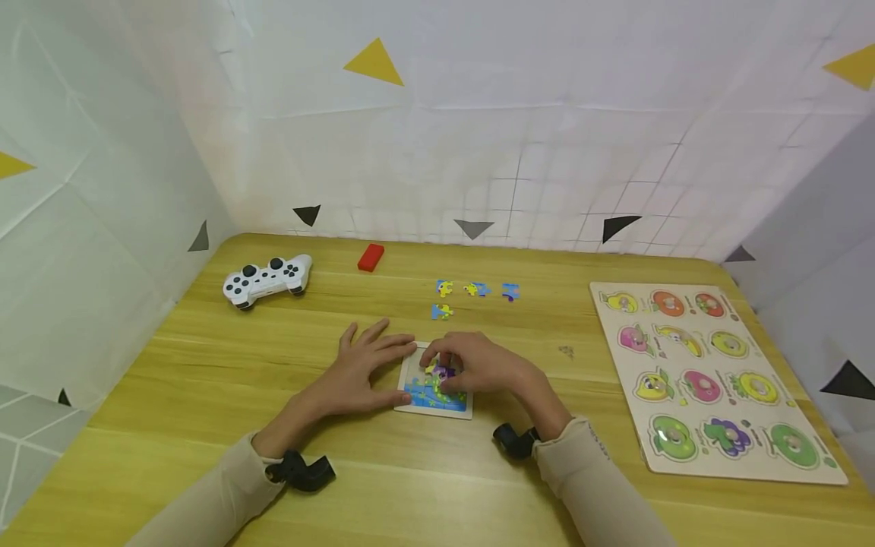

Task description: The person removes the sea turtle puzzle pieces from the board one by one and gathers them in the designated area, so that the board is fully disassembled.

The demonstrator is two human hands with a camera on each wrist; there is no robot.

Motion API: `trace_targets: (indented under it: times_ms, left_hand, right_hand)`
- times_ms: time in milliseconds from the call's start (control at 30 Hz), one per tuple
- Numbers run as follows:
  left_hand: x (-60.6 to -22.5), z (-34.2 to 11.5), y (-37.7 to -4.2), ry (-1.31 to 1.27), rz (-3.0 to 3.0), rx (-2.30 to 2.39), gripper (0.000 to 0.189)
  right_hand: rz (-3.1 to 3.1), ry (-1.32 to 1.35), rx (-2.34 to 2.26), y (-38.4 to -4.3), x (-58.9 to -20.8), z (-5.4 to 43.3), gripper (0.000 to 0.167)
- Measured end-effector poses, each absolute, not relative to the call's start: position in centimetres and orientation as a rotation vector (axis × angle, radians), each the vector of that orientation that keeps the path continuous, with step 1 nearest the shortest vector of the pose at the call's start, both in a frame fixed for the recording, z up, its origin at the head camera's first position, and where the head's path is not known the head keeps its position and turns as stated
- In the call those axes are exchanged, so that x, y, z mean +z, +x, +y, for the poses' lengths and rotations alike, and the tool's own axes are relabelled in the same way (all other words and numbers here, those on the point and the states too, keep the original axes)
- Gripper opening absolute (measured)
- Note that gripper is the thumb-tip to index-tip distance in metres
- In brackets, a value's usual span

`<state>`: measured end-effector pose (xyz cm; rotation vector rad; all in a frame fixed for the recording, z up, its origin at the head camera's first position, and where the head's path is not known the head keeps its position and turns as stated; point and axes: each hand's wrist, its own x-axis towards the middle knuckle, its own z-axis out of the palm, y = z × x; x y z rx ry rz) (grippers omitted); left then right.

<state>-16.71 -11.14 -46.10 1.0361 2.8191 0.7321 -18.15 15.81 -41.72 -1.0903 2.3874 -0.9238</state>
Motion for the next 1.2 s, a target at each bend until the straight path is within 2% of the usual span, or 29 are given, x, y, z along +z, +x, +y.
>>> trace_targets:
  times_ms: [367, 567, 800, 1200]
  left_hand:
    - [-46.1, -11.1, -16.7, 1.024, 2.819, 0.727, 0.079]
    - [-46.1, -11.1, -16.7, 1.03, 2.821, 0.729, 0.079]
    - [-46.2, -11.1, -16.7, 1.041, 2.835, 0.73, 0.079]
    - [-46.0, -11.1, -16.7, 1.025, 2.823, 0.723, 0.08]
  right_hand:
    - [2.439, -1.092, -0.864, -18.2, -41.4, 15.8, 0.034]
    - [2.516, -1.007, -0.881, -18.3, -41.4, 16.4, 0.038]
    - [2.571, -0.926, -0.99, -19.1, -41.6, 17.8, 0.033]
    - [2.664, -0.847, -1.017, -20.4, -42.4, 19.6, 0.035]
